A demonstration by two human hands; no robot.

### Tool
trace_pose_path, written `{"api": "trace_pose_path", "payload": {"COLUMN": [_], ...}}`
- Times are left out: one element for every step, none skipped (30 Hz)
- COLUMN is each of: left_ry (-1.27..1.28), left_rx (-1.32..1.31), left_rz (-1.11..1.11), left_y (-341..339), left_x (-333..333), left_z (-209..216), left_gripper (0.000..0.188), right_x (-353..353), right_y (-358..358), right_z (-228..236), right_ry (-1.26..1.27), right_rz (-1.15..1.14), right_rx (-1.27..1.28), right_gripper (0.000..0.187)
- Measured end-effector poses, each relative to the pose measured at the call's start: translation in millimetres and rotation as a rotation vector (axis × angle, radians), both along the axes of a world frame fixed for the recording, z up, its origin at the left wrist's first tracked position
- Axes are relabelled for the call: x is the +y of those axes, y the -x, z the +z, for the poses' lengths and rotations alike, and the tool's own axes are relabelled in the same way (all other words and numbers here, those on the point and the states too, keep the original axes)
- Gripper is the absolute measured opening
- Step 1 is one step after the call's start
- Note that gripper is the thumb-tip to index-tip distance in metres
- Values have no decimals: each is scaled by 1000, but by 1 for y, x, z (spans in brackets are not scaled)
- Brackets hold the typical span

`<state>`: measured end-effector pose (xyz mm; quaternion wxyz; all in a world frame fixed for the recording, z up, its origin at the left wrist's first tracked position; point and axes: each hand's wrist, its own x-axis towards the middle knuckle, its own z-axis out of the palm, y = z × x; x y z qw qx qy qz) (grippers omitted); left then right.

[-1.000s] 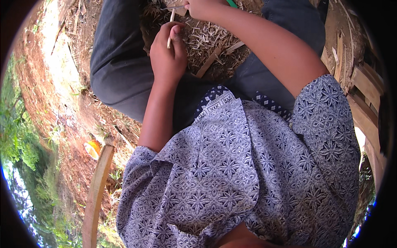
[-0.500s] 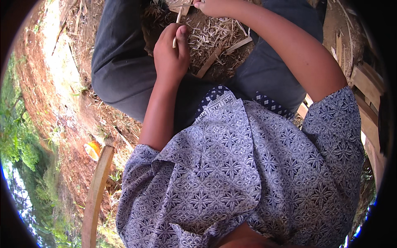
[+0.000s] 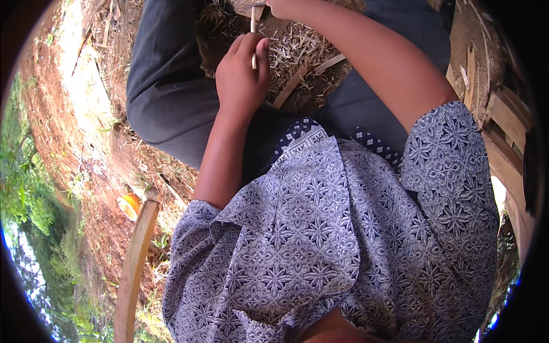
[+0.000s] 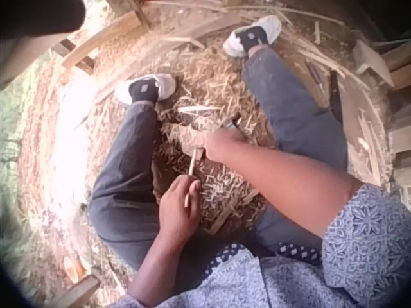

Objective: The person sits cross-legged on the ground and uses a knife to sharpen a small wooden stick. They hold the stick with one hand and scrape the blade along its length to create a pointed tip, occasionally rotating the stick to work on different sides.

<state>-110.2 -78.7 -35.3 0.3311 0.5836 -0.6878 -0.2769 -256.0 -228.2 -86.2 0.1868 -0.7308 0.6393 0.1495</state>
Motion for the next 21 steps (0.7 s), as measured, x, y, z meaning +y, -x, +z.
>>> {"api": "trace_pose_path", "payload": {"left_ry": [-6, -11, -15, -1, 13, 28, 21, 15, 9, 6, 5, 2, 11, 16, 22, 24, 29, 34, 24, 14, 4], "left_rx": [-7, -14, -21, -19, -18, -16, -19, -29, -39, -51, -58, -66, -53, -44, -26, -21, -24, -28, -46, -65, -84], "left_rz": [-6, -6, -7, -14, -21, -30, -33, -24, -16, -11, -15, -18, -17, -18, -31, -42, -37, -33, -26, -19, -11], "left_y": [1, 1, 0, 1, 1, 1, 2, 1, 0, -1, -2, -2, -2, -1, 1, 1, 0, -1, -2, -4, -5], "left_x": [1, 1, 1, 0, -2, -3, -3, -2, -1, 0, 0, 1, 0, 0, -1, 0, -2, -2, -2, -1, 1], "left_z": [1, 1, 1, 1, 0, -1, 0, 1, 1, 0, -1, -2, -1, 0, 1, 0, -1, -2, -2, -2, -2], "left_gripper": [27, 26, 25, 24, 23, 22, 21, 21, 20, 20, 19, 19, 19, 19, 18, 18, 18, 18, 18, 18, 19], "right_x": [-2, -3, -7, -11, -12, -10, -7, -5, -2, 4, 8, 9, 8, 10, 12, 12, 10, 9, 8, 7, 4], "right_y": [7, 12, 17, 24, 30, 37, 44, 42, 37, 31, 27, 24, 19, 14, 13, 14, 9, 2, -6, -12, -15], "right_z": [1, 3, 2, -1, -1, -2, -2, 0, 1, 1, 2, 4, 6, 8, 17, 28, 34, 35, 34, 34, 27], "right_ry": [6, 13, 20, 27, 33, 49, 65, 81, 74, 67, 62, 45, 27, 6, 14, 21, 31, -8, -46, -84, -66], "right_rz": [-13, -19, -24, -30, -37, -34, -32, -19, -1, 18, 28, 27, 28, 26, 25, 25, 40, 40, 41, 42, 50], "right_rx": [-46, -91, -140, -189, -238, -296, -353, -418, -385, -352, -312, -277, -243, -212, -165, -119, -80, -47, -14, 19, 27], "right_gripper": [25, 25, 24, 23, 23, 22, 22, 22, 22, 23, 24, 24, 25, 26, 26, 27, 28, 28, 29, 29, 29]}}
